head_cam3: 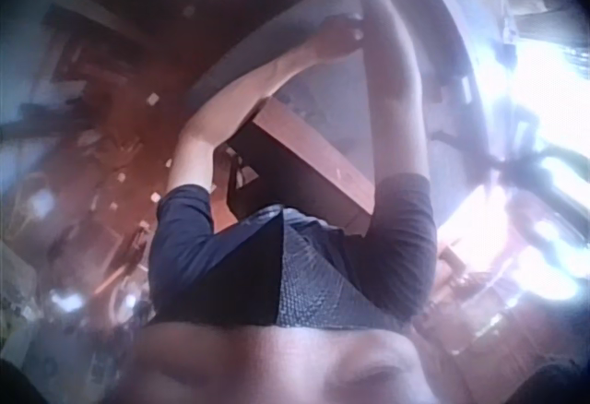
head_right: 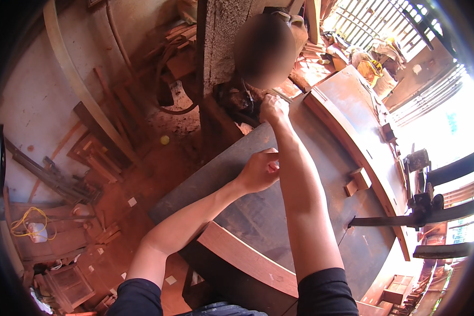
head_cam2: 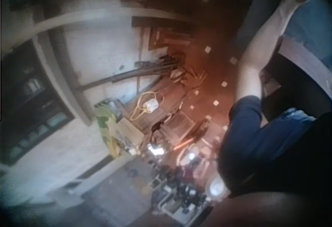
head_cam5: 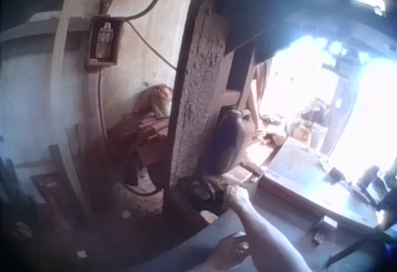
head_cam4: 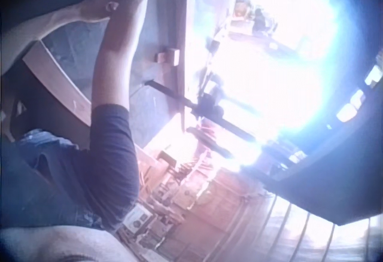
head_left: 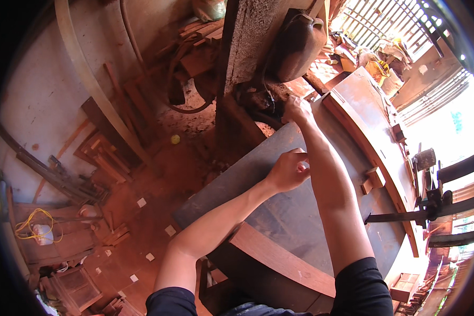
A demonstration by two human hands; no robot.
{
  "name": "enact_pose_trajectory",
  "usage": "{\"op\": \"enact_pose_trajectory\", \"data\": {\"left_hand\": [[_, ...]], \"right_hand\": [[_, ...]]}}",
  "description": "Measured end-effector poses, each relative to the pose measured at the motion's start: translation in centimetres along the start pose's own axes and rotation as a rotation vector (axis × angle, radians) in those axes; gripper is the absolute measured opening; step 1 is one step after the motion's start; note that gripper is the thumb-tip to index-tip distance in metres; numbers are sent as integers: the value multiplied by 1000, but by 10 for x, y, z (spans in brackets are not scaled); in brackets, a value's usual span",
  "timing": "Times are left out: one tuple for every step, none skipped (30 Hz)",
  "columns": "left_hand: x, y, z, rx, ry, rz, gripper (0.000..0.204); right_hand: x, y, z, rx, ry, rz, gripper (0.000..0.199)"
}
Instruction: The person uses a bandsaw to cut a long wooden plank into smaller pieces. They align the plank with the blade, feed it through, and remove the cut sections, repeating the process several times.
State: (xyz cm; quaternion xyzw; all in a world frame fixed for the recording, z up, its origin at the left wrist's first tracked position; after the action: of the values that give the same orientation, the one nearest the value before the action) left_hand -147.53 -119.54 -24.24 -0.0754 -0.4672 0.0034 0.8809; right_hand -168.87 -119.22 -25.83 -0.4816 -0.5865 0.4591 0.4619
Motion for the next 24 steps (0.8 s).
{"op": "enact_pose_trajectory", "data": {"left_hand": [[-1,3,2,-2,-3,-8,32],[-2,3,2,2,-9,-14,31],[-3,2,1,6,-8,-8,31],[-3,1,0,10,-7,-2,31],[-3,2,1,12,-3,0,30],[-2,3,1,1,-4,11,30],[-2,3,1,-10,-6,24,30],[-2,4,2,-19,-5,38,29],[-2,3,4,-2,-2,31,26],[-2,2,5,15,1,24,23],[-2,1,5,30,3,11,21],[-2,2,4,36,-5,-14,20],[-2,2,2,43,-14,-38,20],[-3,1,2,52,-22,-52,19],[-6,2,1,32,-21,-42,21],[-8,3,2,11,-20,-33,23],[-9,4,2,-6,-19,-27,25],[-8,3,1,2,11,-3,24],[-7,2,0,10,40,19,24],[-3,-2,1,10,76,46,23],[-4,-1,1,-6,35,28,21],[-4,0,-1,-24,-5,9,20],[-1,13,5,-57,-25,-32,18],[-4,15,5,-54,-20,-17,17]], "right_hand": [[3,0,2,26,23,-15,54],[0,0,1,-6,12,-17,55],[-2,0,0,-38,0,-19,55],[-4,1,-2,-69,-11,-21,56],[-3,1,-2,-60,-10,-18,56],[-3,1,-3,-51,-10,-15,57],[-3,1,-4,-41,-11,-12,57],[-5,1,-4,-31,-25,-2,57],[-7,2,-6,-22,-40,9,57],[-10,2,-8,-12,-56,21,57],[-11,0,-12,-79,-33,16,56],[-7,3,-8,-41,-19,11,55],[-3,5,-5,-2,-5,5,55],[-5,1,-6,40,1,6,55],[-8,0,-7,48,-14,-12,55],[-12,2,-8,16,-19,-1,55],[-17,4,-10,-16,-23,5,55],[-22,6,-13,-48,-26,11,55],[-25,3,-18,20,-5,-11,53],[-25,2,-19,1,-14,2,51],[-25,1,-20,-19,-21,15,50],[-23,0,-21,-38,-27,28,49],[0,9,-10,7,-45,139,43],[2,-2,-14,134,-122,200,36]]}}
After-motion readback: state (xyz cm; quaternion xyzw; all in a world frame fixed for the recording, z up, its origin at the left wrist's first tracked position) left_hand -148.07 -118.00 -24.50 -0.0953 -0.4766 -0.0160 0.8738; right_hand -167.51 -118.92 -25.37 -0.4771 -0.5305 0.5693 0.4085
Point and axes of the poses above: each hand's wrist, its own z-axis towards the middle knuckle, its own y-axis out of the palm, x = y × z, the point moved 8 cm from there along z, towards the middle knuckle, and after that the axes turned 13 degrees about y, right-handed, at the moved point
